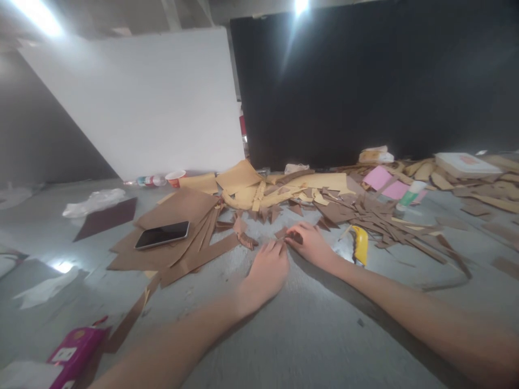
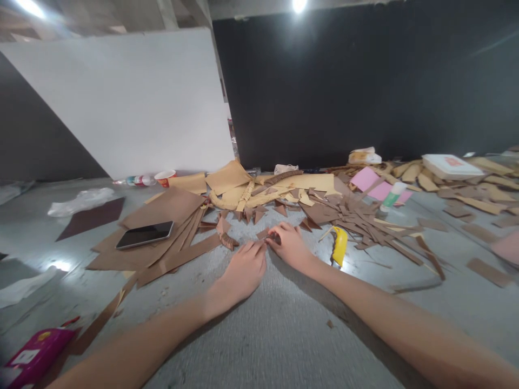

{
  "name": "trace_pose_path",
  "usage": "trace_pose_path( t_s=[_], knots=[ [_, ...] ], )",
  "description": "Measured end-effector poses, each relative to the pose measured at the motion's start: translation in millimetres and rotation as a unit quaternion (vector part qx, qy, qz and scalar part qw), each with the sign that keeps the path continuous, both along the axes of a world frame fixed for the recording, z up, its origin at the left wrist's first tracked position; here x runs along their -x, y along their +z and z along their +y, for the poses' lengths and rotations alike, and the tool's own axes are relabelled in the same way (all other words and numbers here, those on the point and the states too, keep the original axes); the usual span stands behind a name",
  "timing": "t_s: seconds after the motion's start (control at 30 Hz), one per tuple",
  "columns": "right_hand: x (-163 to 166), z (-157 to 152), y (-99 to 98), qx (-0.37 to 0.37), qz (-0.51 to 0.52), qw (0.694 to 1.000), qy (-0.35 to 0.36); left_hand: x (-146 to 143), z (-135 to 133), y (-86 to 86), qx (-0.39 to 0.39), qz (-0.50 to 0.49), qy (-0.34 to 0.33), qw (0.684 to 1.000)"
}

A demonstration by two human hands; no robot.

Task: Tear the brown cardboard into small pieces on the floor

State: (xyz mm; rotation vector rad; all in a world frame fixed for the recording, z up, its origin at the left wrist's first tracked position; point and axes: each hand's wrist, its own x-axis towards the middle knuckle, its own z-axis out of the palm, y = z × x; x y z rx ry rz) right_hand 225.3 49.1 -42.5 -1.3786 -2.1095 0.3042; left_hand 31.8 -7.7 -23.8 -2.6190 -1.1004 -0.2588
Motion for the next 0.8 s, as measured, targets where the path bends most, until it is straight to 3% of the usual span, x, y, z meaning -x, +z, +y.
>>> trace_pose_path(
  t_s=[0.43, 0.8],
  knots=[
    [1.0, -3.7, 4.0, -0.003, 0.015, 1.0, -0.009, 0.3, -0.7, 5.8, -0.002, 0.05, -0.001, 0.999],
    [0.8, -3.7, 5.4, -0.004, 0.014, 1.0, -0.007, 0.3, -0.4, 3.0, -0.005, 0.032, -0.007, 0.999]
  ],
)
